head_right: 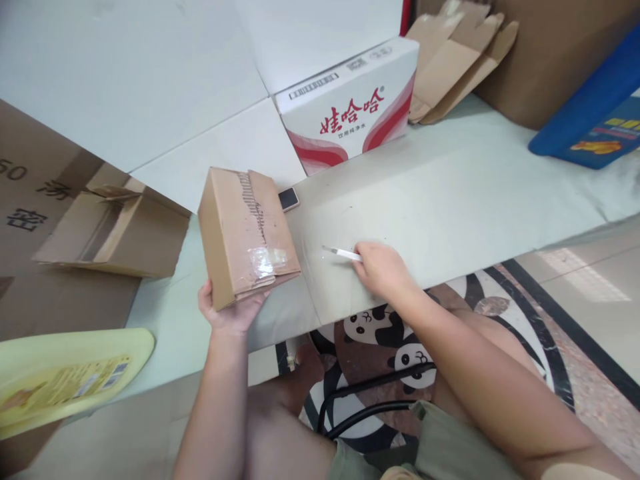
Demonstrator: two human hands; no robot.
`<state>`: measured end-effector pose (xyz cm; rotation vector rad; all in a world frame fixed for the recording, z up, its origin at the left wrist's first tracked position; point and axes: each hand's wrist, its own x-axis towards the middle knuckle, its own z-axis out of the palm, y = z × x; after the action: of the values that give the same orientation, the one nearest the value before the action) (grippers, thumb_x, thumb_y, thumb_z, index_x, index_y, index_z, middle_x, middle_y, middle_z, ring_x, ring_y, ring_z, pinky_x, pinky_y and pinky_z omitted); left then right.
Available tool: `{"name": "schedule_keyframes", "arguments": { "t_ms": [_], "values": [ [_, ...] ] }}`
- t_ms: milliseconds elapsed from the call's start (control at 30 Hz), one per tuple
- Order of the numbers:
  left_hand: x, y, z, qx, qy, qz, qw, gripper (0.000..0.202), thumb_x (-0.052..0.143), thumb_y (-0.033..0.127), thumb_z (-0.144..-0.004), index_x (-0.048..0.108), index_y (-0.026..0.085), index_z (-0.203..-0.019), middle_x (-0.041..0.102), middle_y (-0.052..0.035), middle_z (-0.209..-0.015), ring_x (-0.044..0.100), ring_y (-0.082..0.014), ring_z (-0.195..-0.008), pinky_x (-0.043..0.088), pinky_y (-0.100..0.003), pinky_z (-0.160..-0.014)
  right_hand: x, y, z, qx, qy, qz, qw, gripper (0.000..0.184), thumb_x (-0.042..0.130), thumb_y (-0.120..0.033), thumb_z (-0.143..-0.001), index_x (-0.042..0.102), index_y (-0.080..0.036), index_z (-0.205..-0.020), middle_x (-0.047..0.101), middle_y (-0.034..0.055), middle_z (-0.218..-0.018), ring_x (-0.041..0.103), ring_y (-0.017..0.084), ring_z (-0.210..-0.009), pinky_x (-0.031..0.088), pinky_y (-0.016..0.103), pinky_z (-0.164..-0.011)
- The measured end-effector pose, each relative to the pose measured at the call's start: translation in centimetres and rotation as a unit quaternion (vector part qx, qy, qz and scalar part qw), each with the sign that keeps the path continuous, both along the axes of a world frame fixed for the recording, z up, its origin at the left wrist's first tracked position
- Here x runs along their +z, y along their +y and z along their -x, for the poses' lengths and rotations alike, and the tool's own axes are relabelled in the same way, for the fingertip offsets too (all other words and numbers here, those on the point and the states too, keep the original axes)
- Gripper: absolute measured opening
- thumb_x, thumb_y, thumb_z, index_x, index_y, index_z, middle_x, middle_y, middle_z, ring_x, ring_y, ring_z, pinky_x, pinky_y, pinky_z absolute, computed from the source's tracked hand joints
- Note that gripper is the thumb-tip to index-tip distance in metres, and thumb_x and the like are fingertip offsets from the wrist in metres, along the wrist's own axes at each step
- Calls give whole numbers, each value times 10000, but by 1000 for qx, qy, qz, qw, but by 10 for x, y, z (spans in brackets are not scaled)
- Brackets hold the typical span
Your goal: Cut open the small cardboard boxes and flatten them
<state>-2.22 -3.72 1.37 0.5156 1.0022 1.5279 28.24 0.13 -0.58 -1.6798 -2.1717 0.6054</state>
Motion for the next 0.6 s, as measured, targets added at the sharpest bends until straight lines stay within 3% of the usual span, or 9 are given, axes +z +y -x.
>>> {"name": "schedule_keyframes", "arguments": {
  "t_ms": [167,267,467,600],
  "values": [
    [-4,-1,9,10,17,23,1000,520,750,519,-640,693,243,-1077,731,-81,-1012,677,-292,-935,586,-396,-721,14,-13,17,69,232,33,970,241,514,-362,-940,662,-208,-1051,704,41,-826,562,167,-636,412,289,-610],
    [-4,-2,10,24,29,41,998,496,789,481,-592,717,220,-1007,746,-74,-949,684,-255,-836,584,-362,-693,13,-18,22,79,253,7,964,310,502,-374,-955,698,-202,-1125,739,64,-919,596,175,-689,428,297,-644],
    [-3,-1,7,39,23,49,998,492,792,464,-568,731,204,-982,761,-67,-924,692,-243,-809,575,-349,-688,10,-18,22,65,241,-28,968,333,502,-380,-958,714,-196,-1136,739,85,-949,633,198,-757,440,302,-665],
    [-5,-1,7,48,21,45,998,496,783,456,-582,727,214,-1011,761,-45,-916,696,-239,-798,571,-347,-686,15,-19,21,73,264,11,962,353,417,-367,-980,697,-193,-852,640,18,-650,545,148,-560,385,273,-576]
  ]
}}
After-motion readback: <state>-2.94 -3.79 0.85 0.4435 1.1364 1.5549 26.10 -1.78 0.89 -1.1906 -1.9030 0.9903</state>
